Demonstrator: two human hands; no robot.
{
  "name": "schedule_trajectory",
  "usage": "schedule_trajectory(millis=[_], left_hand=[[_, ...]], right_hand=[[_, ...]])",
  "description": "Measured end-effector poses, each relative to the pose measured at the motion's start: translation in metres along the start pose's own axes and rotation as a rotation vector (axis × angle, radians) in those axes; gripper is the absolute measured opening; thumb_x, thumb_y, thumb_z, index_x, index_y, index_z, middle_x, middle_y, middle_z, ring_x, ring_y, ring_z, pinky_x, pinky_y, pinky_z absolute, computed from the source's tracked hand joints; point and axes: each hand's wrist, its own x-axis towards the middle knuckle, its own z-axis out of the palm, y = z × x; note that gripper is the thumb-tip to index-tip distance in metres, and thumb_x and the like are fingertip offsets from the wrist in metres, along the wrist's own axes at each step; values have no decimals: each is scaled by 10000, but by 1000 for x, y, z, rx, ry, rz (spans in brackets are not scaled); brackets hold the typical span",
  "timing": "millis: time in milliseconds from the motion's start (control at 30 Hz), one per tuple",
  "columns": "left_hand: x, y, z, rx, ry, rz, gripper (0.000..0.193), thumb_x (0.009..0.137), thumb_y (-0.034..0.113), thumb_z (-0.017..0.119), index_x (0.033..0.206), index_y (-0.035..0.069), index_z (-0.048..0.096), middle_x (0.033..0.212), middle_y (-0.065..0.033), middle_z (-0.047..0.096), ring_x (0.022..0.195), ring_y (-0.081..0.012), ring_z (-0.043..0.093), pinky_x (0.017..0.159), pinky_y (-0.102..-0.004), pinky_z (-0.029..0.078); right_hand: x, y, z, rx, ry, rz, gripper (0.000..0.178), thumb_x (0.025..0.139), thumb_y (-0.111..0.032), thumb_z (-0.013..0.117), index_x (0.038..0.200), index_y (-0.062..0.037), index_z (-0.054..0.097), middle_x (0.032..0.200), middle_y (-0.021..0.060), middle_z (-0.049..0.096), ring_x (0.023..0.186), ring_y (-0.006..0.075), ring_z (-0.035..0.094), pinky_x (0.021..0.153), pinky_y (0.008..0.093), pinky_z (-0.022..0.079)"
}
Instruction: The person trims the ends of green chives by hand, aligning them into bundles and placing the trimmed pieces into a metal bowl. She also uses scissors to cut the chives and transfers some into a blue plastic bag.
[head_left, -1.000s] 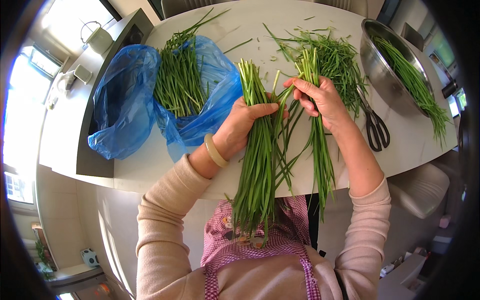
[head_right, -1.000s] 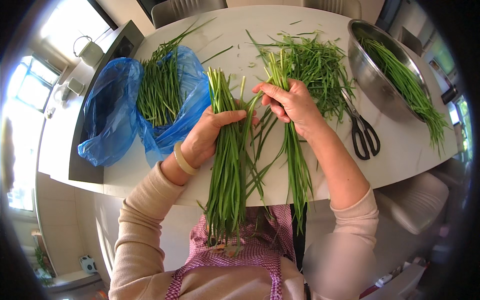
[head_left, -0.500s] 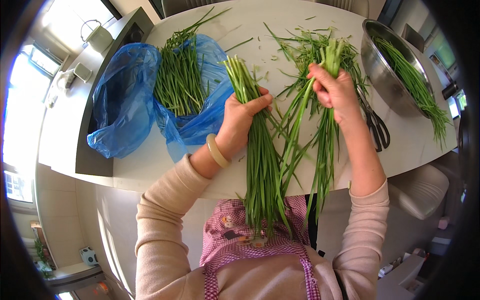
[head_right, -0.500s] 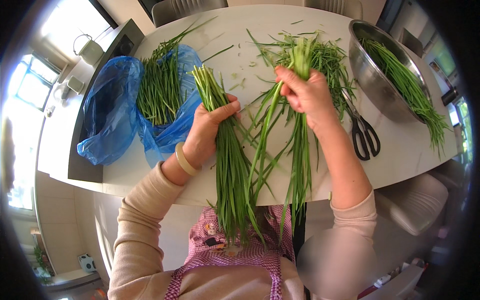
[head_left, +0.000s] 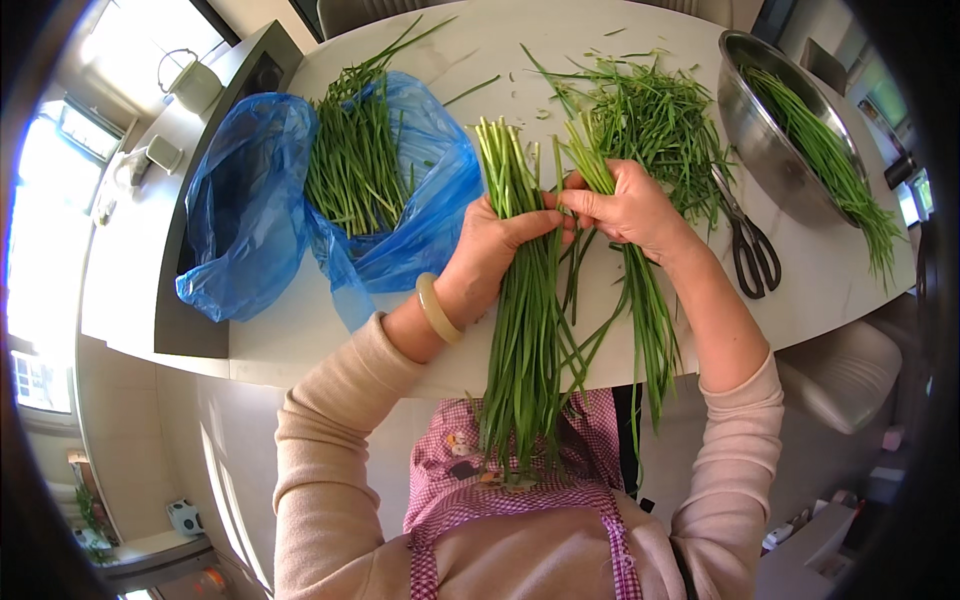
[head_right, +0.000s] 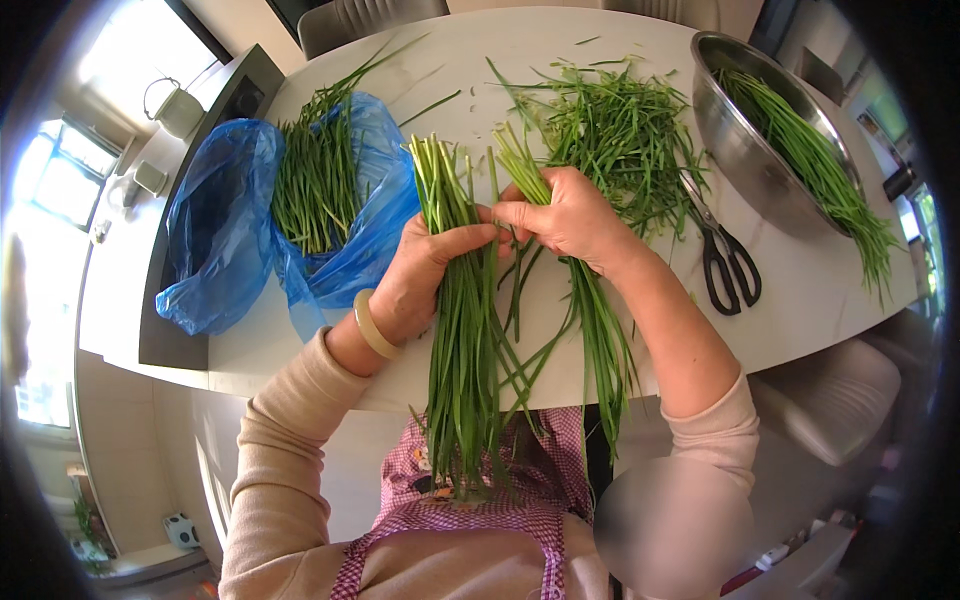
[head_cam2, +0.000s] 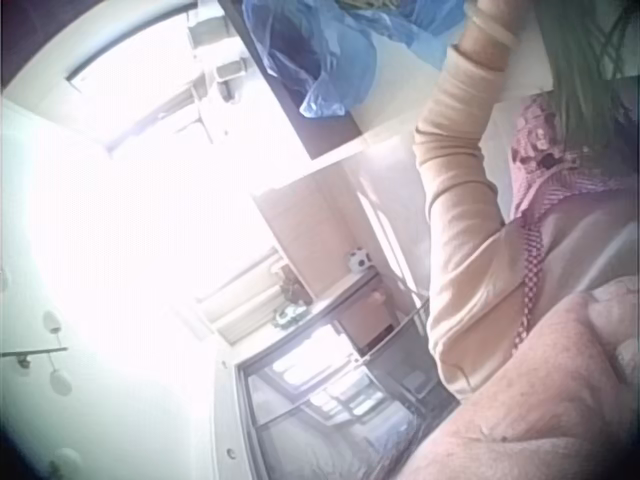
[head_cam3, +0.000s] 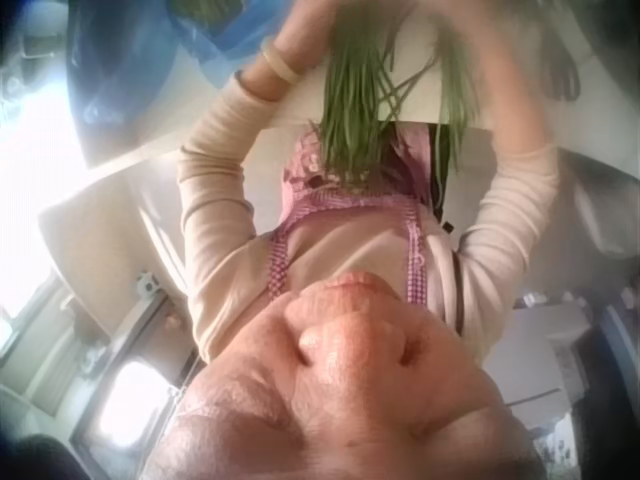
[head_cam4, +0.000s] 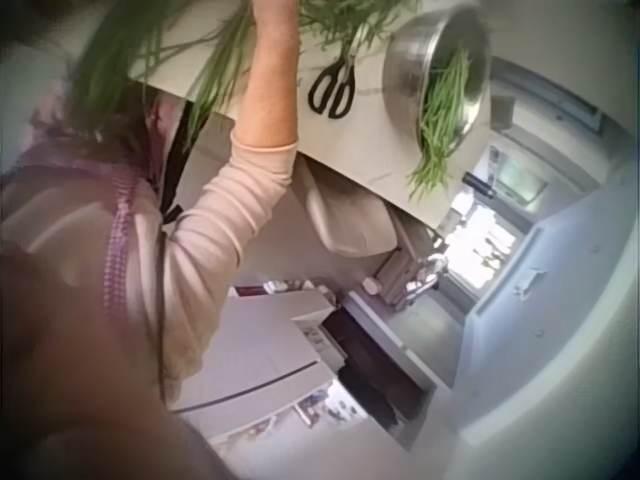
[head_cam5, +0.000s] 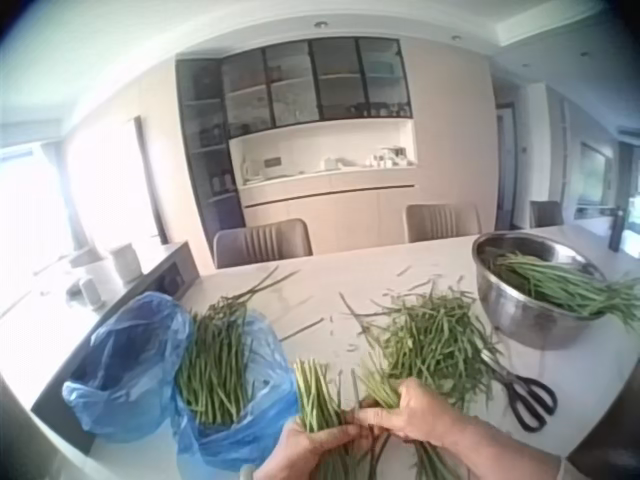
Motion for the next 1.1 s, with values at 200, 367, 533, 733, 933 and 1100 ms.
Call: schedule_trajectory(millis=[200,367,533,733,933,1100], left_hand=[[5,-7,-13,21,-45,-34,166,842,83,675,985,23,616,792,-64,653,646,-123,614,559,-246,515],[3,0,-11,-20,-104,-97,160,853,101,665,982,24,611,797,-78,653,638,-134,613,552,-260,523],[1,5,-10,-88,-137,-129,176,863,114,651,1007,26,601,820,-96,659,674,-149,633,581,-272,538],[1,4,-11,-84,-126,-106,169,863,111,658,998,26,599,820,-84,655,702,-161,650,596,-277,542],[7,-8,-9,122,-20,68,195,800,63,733,945,22,610,805,-45,643,699,-134,635,598,-273,532],[2,-6,-4,94,40,88,178,784,21,726,924,18,616,813,-50,656,672,-125,634,588,-258,523]], right_hand=[[3,5,-10,-61,26,-12,120,845,-181,648,804,-74,613,575,-47,502,444,29,388,407,203,309],[14,11,-37,-177,366,-157,138,858,-203,631,776,-97,596,569,-76,475,458,35,405,428,230,333],[25,21,-50,-562,682,-414,290,890,-200,643,1133,-45,614,640,-80,466,496,12,385,441,192,312],[6,10,-9,254,-46,12,215,877,-204,658,1016,-50,602,698,-44,533,450,3,390,364,169,240],[5,13,-3,277,-1,3,176,871,-196,658,939,-58,572,708,-39,534,473,9,404,379,178,240],[9,19,-1,256,5,9,155,875,-186,650,922,-60,575,688,-31,544,466,14,403,379,185,242]])
